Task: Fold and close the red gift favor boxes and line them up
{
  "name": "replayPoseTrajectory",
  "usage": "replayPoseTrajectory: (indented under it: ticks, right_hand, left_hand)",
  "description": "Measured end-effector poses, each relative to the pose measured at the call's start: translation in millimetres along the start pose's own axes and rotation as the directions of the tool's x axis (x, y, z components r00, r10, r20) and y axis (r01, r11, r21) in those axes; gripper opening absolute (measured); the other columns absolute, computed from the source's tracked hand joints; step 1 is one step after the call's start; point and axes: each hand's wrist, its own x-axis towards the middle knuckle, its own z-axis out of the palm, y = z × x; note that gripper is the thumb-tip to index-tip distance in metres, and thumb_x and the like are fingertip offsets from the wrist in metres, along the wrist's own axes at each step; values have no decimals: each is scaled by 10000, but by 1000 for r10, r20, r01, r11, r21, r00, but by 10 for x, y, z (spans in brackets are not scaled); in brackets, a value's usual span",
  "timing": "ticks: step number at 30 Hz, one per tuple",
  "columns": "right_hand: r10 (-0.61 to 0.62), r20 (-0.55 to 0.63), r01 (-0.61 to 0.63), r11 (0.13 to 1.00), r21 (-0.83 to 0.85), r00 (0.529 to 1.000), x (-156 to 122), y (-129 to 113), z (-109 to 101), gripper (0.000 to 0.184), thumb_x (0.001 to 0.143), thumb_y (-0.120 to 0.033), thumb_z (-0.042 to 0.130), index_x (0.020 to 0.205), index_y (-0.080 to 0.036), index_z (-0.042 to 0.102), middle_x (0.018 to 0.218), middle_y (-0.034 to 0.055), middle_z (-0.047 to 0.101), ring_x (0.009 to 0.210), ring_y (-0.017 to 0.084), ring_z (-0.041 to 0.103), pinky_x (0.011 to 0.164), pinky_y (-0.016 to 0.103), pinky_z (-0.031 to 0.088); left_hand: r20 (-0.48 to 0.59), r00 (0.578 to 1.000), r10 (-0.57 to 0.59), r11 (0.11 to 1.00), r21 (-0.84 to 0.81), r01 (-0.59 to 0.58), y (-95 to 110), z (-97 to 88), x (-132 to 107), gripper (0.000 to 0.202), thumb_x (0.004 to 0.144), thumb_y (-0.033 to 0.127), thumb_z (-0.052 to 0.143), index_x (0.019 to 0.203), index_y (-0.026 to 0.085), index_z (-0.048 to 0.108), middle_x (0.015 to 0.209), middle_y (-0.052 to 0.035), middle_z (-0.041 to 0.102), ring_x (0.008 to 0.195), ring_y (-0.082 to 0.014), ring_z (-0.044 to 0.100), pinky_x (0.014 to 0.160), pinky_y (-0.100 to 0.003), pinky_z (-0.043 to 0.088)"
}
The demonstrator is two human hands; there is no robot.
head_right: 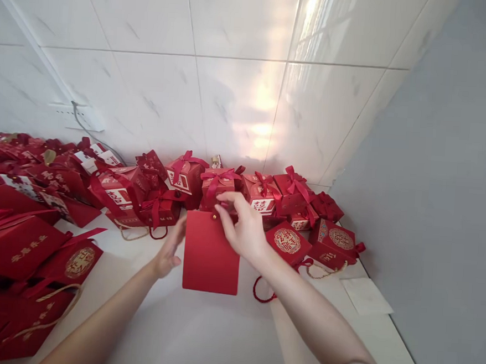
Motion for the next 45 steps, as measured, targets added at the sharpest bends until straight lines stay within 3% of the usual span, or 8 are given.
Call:
replayPoseTrajectory:
  ticks: [4,8,19,23,27,33,39,45]
  right_hand:
    - [306,-4,-284,888,361,952,-376,282,306,236,953,-455,492,1069,-249,510,958,48,643,851,194,640,723,327,528]
    - [634,-82,-548,720,425,769,-547,799,574,287,904,-499,428,885,-221,499,817,22,582,746,193,597,789,376,506]
    - [747,-225,-706,664,244,625,-250,1514,873,382,742,-255,512,1115,-169,500,1257,154,524,1215,290,463,1071,465,314]
    - [725,-17,-704,674,224,689,-297,1119,648,426,763,-306,594,1169,-183,550,1297,131,541,1239,293,474,1049,453,371]
    - [463,344,-532,836,138,817,-391,603,-84,238,855,-366,616,1050,-238,660,1120,45,663,1050,231,615,927,358,485]
    - [186,79,-122,858,-500,979,-802,715,-984,219,913,-406,591,1062,-264,663,1231,64,605,1171,280,531,1030,460,392]
    - [128,-142,-187,802,-568,982,-1118,1246,-858,336,907,-464,568,1143,-232,621,1318,102,520,1220,283,485,1060,465,375]
    - [198,-314,-362,671,-647,928,-670,1547,-476,324,950,-427,430,1099,-203,610,1298,134,513,1195,328,443,983,521,366]
  left_hand:
    - [78,962,-262,961,-73,268,-44,217,-303,667,783,465,693,1355,226,448,1315,-133,585,1162,-310,591,977,-450,499]
    - [78,906,-415,896,-136,422,-187,180,-407,508,774,370,724,1207,170,549,1160,-119,667,1041,-280,650,865,-404,557]
    - [83,911,-404,905,-108,412,-300,146,-392,472,783,341,714,1186,141,572,1125,-112,684,1009,-266,656,841,-371,547]
    - [103,908,-407,904,-100,417,-305,136,-377,455,800,345,699,1184,139,569,1123,-109,682,1009,-259,654,848,-371,543]
    - [118,900,-419,896,-103,431,-303,132,-362,429,811,348,688,1170,145,570,1121,-104,681,1001,-254,655,852,-375,544]
    - [113,892,-438,889,-96,449,-301,136,-344,397,815,353,683,1140,153,571,1106,-95,679,1001,-248,651,849,-372,547]
    - [114,890,-441,885,-112,453,-328,145,-342,386,813,354,686,1125,156,574,1108,-95,676,1009,-255,651,850,-378,552]
    - [104,890,-444,885,-107,454,-333,151,-358,390,810,350,689,1127,153,577,1101,-93,681,998,-246,654,845,-362,552]
